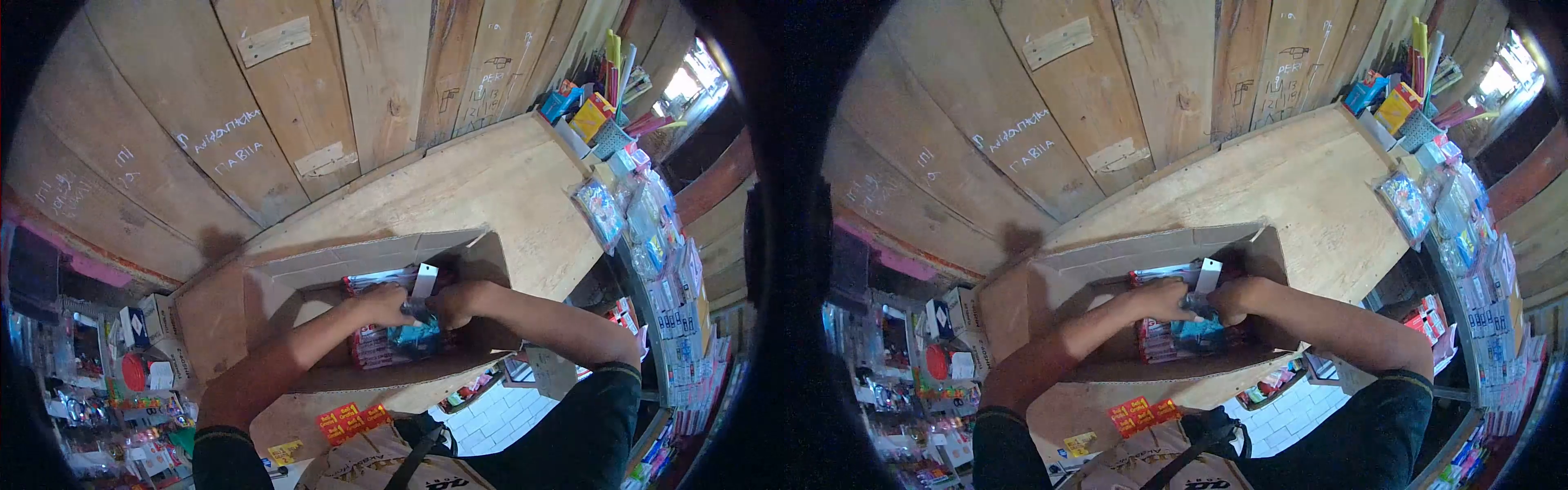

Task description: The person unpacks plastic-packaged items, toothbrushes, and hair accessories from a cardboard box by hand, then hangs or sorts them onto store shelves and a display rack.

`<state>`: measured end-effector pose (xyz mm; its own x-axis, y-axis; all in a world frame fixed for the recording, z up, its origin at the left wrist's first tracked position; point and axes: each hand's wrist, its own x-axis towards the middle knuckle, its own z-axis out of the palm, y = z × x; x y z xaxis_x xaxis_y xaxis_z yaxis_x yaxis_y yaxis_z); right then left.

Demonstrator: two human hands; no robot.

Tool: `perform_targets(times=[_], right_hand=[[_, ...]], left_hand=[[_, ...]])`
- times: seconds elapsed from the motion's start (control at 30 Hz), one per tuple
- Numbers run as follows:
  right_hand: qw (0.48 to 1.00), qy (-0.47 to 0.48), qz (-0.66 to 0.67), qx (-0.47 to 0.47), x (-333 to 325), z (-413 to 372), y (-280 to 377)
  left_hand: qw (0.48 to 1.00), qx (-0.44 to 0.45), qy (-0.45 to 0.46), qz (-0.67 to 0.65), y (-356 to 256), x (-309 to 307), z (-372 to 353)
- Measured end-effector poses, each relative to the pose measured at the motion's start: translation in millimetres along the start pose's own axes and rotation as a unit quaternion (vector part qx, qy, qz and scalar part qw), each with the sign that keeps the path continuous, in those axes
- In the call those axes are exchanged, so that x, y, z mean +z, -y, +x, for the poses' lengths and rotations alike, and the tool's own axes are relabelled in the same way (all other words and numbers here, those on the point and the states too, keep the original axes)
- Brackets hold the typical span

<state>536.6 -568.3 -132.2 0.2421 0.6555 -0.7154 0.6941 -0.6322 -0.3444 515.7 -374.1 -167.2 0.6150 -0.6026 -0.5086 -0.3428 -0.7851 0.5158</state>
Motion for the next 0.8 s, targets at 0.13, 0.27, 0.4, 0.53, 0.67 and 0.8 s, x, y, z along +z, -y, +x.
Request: perform_targets(times=[0.13, 0.27, 0.4, 0.53, 0.67, 0.8], right_hand=[[1.0, 0.021, -0.012, 0.003, -8, 6, 0], [0.999, -0.03, 0.037, -0.026, -15, -5, 2], [0.994, -0.065, 0.082, -0.04, -24, -20, 13], [0.992, -0.08, 0.096, -0.028, -27, -31, 19], [0.96, -0.231, 0.131, -0.091, -24, -54, 29], [0.935, -0.317, 0.126, -0.092, -34, -79, 56]], left_hand=[[0.998, 0.034, -0.028, -0.046, 5, 5, -8], [0.996, 0.003, -0.025, -0.083, -1, -3, -21], [0.992, 0.027, -0.086, -0.094, 3, -1, -26], [0.99, 0.057, -0.092, -0.087, 0, -10, -36], [0.982, 0.086, -0.131, -0.101, -17, -26, -68], [0.968, 0.076, -0.212, -0.109, -25, -36, -104]])
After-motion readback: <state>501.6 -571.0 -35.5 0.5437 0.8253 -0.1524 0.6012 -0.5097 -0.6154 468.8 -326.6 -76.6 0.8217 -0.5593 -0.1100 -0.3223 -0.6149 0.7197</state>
